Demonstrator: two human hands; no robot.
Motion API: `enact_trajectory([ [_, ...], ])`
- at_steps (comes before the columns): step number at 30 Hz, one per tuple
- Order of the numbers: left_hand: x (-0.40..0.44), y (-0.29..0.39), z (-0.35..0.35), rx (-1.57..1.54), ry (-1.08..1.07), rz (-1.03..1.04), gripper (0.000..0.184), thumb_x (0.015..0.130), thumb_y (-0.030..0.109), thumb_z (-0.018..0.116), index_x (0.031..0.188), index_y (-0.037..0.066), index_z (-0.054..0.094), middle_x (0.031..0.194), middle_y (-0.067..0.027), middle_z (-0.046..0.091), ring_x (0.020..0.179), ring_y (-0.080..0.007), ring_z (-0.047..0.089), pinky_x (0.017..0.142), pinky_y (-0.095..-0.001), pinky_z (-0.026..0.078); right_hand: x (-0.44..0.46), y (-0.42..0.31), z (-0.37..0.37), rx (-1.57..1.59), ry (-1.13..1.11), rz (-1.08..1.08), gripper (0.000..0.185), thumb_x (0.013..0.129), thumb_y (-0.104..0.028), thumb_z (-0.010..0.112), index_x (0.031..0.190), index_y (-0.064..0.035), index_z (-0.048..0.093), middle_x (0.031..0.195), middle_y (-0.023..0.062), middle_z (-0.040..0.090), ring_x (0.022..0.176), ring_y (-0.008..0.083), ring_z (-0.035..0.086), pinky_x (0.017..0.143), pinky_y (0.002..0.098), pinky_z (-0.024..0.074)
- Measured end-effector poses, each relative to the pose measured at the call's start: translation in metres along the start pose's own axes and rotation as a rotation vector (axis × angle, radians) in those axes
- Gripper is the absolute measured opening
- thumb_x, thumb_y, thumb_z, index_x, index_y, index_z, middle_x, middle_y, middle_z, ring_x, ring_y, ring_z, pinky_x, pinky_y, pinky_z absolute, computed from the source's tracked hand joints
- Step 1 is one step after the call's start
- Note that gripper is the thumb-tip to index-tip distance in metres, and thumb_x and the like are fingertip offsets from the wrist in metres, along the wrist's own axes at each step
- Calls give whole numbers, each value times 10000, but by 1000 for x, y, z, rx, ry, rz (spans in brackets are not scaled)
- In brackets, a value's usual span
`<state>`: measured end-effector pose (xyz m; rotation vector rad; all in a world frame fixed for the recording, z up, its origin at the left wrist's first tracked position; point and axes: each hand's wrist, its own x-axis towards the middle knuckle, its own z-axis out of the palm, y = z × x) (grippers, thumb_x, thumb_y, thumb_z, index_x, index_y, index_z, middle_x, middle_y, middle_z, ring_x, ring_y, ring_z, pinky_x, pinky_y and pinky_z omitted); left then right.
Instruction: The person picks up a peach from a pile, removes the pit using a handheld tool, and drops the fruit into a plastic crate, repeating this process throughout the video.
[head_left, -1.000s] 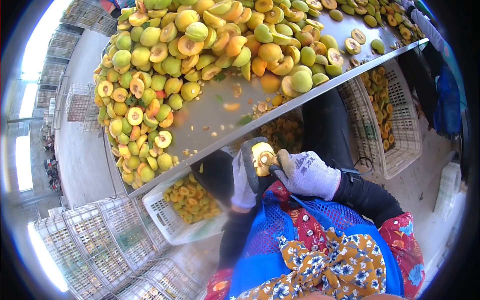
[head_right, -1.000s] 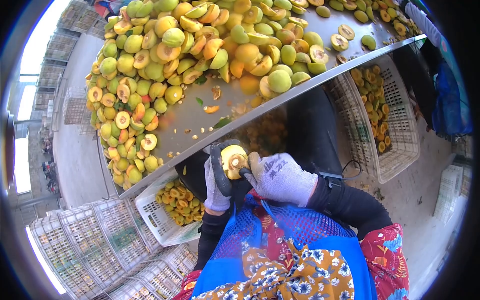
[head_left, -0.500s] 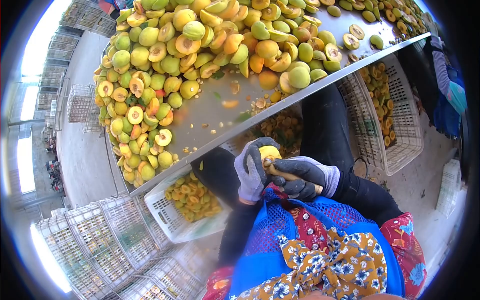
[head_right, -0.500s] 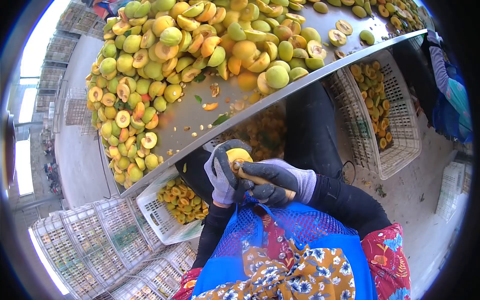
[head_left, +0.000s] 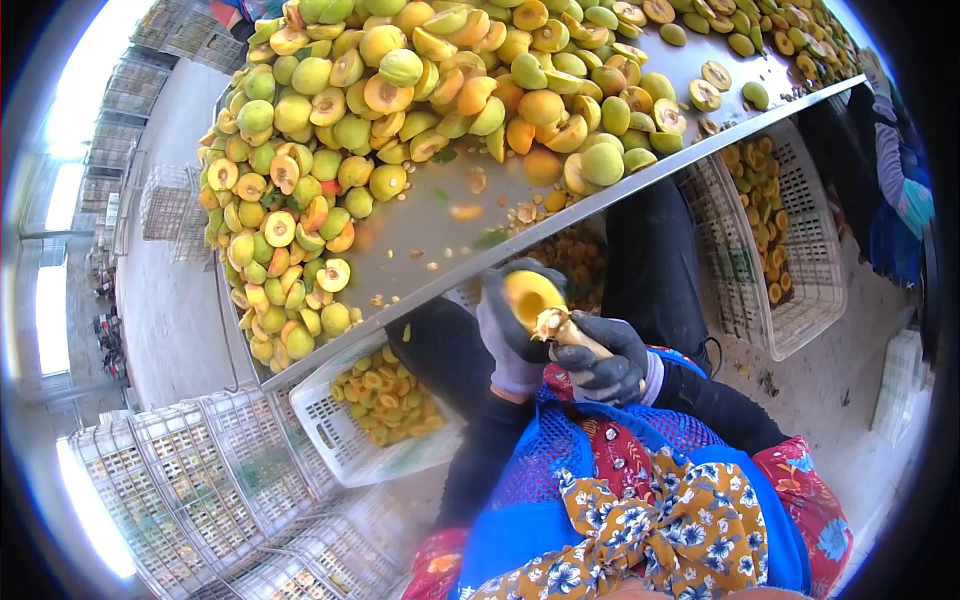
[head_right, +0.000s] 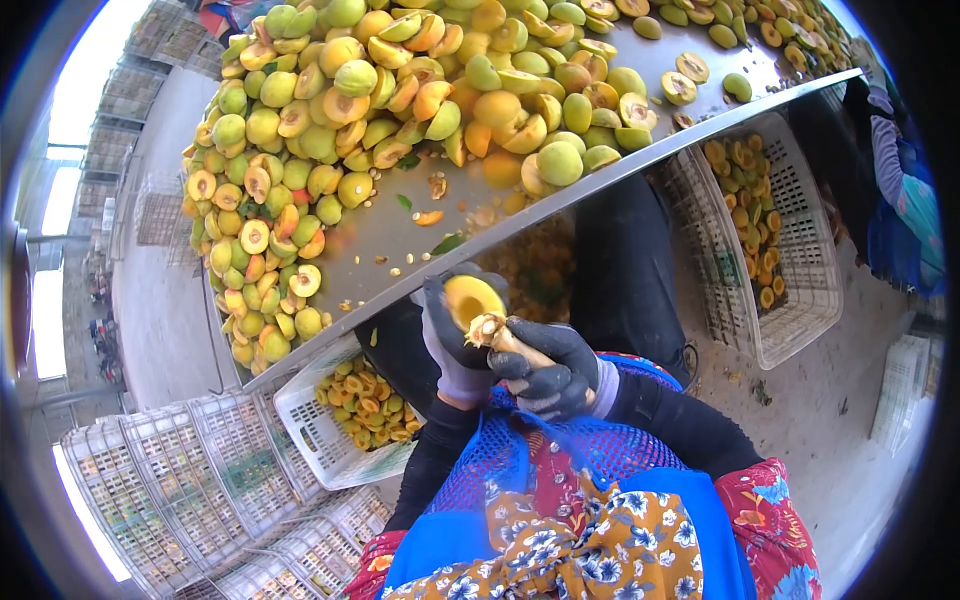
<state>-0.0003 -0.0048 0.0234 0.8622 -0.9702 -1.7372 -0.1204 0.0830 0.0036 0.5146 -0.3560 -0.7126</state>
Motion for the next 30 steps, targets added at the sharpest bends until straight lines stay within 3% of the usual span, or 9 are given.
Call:
enact_trajectory([
  [4,-6,1,-30,990,57,503,291,1029,267,474,1182,29,542,1023,-87,643,892,-189,642,827,-317,533,7,3,24,-252,-45,-37,428,1019,-443,452,1035,-26,546,551,20,458,361,69,398,322,195,350],
  [8,-25,37,-108,596,631,95,282,1022,188,490,1156,-41,586,963,-120,680,902,-221,657,826,-324,528,0,-11,48,-694,503,-184,413,1008,-421,503,1022,-18,594,566,2,474,388,73,417,356,205,334],
  [10,-42,84,-160,1780,300,141,393,1002,269,507,1268,-14,568,1182,-258,602,1016,-385,613,902,-415,493,4,-10,50,-993,702,-210,402,1005,-400,530,1050,-5,593,594,-9,483,433,52,429,406,196,345],
  [16,54,111,-265,2088,457,22,501,983,377,472,1304,-3,534,1294,-302,507,1167,-458,511,990,-479,422,13,-18,27,-1049,807,-161,358,988,-385,574,1071,-39,601,691,-18,519,507,36,460,446,186,354],
  [22,149,94,-275,1902,365,-151,681,844,336,621,1423,68,381,1310,-326,496,1074,-468,587,891,-526,496,-10,-33,9,-1132,837,-93,390,972,-392,593,1122,-33,631,905,43,670,680,103,619,590,232,501],
  [24,148,101,-247,1796,335,-198,840,771,348,715,1456,54,327,1256,-295,560,1059,-446,604,920,-534,472,-3,-16,31,-953,907,-113,348,994,-357,563,1066,-26,641,686,-11,605,539,31,530,472,184,401],
  [26,141,73,-262,1273,251,-121,768,779,252,754,1412,51,368,1172,-216,598,899,-338,647,751,-429,511,-3,-13,35,-1128,907,-138,324,997,-368,555,1019,-56,638,684,-20,589,510,24,498,449,171,370],
  [28,104,95,-181,646,219,-220,595,815,122,761,1314,38,449,990,-115,639,614,-196,663,405,-254,509,-7,-28,16,-1274,831,-129,416,989,-417,540,1106,-29,634,966,57,656,874,110,591,770,283,504],
  [30,93,88,-155,579,89,-131,414,874,142,720,1236,34,549,918,-86,666,613,-176,667,452,-257,523,-3,-31,21,-1435,789,-116,432,987,-442,531,1078,-33,638,963,60,653,865,119,588,763,293,503],
])
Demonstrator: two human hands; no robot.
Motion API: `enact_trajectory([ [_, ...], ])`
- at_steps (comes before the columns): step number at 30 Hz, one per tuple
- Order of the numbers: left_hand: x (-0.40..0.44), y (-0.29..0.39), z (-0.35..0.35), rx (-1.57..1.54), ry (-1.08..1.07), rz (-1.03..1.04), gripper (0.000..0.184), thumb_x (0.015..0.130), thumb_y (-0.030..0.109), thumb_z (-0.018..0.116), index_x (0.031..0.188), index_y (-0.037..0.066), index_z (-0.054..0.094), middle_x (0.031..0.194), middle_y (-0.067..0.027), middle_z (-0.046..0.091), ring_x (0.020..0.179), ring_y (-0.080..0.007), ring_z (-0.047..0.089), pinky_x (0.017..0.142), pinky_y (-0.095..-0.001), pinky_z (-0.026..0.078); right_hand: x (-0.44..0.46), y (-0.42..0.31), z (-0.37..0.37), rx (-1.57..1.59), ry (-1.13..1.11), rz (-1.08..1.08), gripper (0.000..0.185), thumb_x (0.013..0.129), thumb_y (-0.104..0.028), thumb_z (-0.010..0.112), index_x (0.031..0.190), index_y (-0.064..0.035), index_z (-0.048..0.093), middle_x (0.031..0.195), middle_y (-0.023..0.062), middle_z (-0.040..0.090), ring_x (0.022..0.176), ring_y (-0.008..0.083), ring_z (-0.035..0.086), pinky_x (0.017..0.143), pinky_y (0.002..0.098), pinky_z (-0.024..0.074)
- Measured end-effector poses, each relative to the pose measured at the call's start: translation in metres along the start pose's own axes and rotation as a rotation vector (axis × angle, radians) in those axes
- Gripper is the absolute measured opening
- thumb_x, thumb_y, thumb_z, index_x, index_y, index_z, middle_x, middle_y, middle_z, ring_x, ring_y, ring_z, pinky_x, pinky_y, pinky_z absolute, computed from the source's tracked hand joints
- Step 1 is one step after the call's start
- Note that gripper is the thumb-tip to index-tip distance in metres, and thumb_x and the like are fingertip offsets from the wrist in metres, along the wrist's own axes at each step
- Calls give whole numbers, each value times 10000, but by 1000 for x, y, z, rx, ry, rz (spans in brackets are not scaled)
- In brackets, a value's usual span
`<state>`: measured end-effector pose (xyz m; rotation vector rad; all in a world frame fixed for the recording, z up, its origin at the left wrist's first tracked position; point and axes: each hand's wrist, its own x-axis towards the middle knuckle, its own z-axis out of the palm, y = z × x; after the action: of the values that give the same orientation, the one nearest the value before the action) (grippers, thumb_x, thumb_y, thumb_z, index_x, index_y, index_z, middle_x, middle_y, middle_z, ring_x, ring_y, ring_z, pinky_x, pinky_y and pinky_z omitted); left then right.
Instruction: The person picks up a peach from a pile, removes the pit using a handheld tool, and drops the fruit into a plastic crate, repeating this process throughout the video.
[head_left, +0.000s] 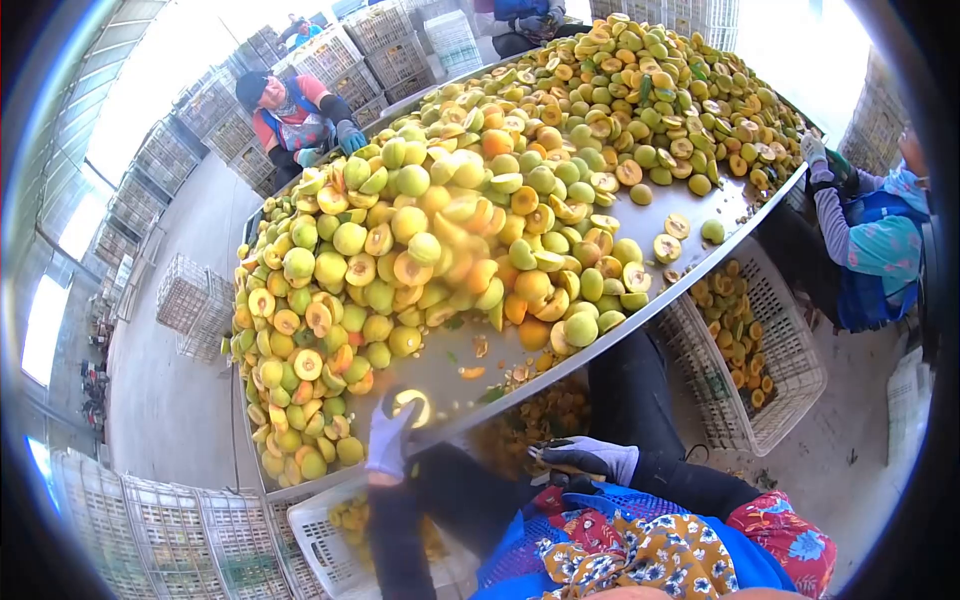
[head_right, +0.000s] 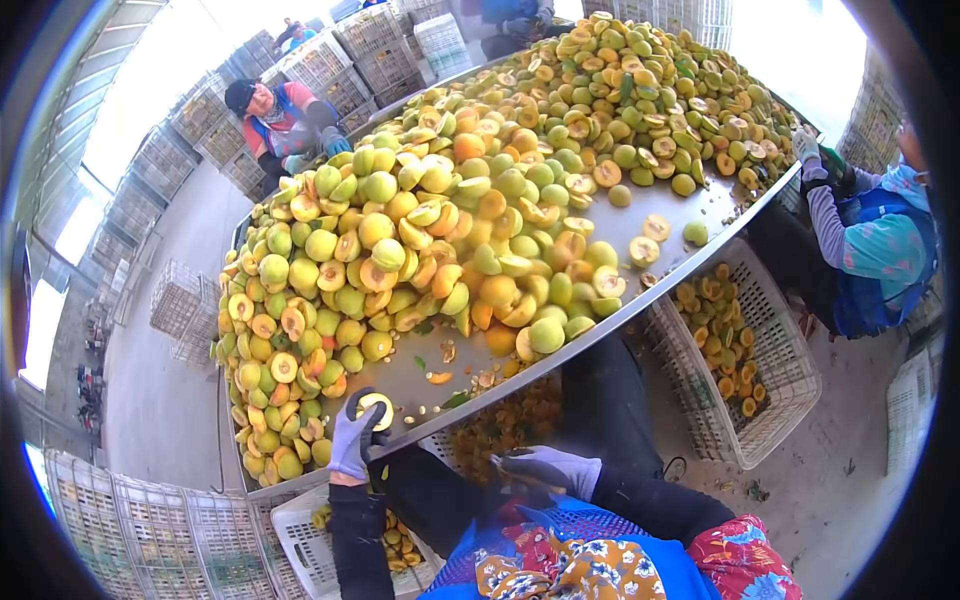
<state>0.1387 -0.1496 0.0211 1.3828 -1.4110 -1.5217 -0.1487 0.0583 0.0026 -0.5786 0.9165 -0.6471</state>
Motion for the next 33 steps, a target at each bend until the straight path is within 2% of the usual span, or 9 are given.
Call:
enact_trajectory([
  [4,-32,21,52,-20,-55,129,311,978,279,578,1158,27,610,955,-70,666,734,-171,674,568,-256,548,-15,-27,17,-73,107,-60,346,991,-429,554,931,-92,607,695,-19,565,513,51,476,462,212,376],
  [5,-26,-7,56,37,-57,245,329,997,304,538,1169,32,604,979,-69,662,775,-176,674,592,-267,556,-20,-34,21,-76,137,-61,356,999,-436,538,942,-88,583,701,-17,573,518,48,486,461,218,369],
  [8,-26,-23,82,102,-183,354,402,1028,366,449,1252,46,542,1090,-82,637,910,-202,664,679,-301,575,-25,-39,22,-302,294,-133,401,970,-370,571,1076,17,579,821,101,587,706,205,598,612,354,488],
  [11,-48,-19,115,-112,-224,206,419,1039,374,420,1286,48,508,1136,-98,628,977,-219,661,765,-331,586,-31,-41,18,-1404,424,-880,419,861,-109,622,1213,63,473,988,204,481,731,351,597,578,446,482],
  [14,-72,1,125,-213,-279,144,359,1033,299,416,1267,43,508,1129,-105,625,973,-213,657,819,-340,573,-34,-46,35,-1076,612,-604,206,970,-212,545,984,-18,478,650,185,581,623,390,613,548,480,468],
  [20,-100,21,144,-321,-260,45,395,1030,374,403,1189,47,559,1039,-73,634,831,-157,628,715,-268,536,-32,-44,45,-1112,574,-539,235,955,-218,561,977,0,475,646,193,602,606,402,621,528,486,470],
  [23,-102,15,144,-605,-242,-221,533,1041,497,343,1157,38,588,938,-61,667,821,-161,645,723,-276,536,-31,-42,47,-1120,538,-466,243,950,-203,576,992,14,475,678,213,607,642,419,626,534,496,466],
  [28,-105,11,152,-182,-135,99,561,1061,465,323,1039,-4,630,910,-96,686,823,-169,663,726,-296,541,-31,-39,52,-1115,465,-339,247,953,-205,559,1021,23,493,721,217,592,645,402,619,541,481,466],
  [33,-111,4,163,-170,-9,152,484,1065,389,379,1012,-13,642,882,-92,680,795,-155,645,726,-292,528,-24,-16,32,-1266,278,-759,245,922,-131,543,1077,58,542,843,238,535,682,375,603,568,467,478],
])
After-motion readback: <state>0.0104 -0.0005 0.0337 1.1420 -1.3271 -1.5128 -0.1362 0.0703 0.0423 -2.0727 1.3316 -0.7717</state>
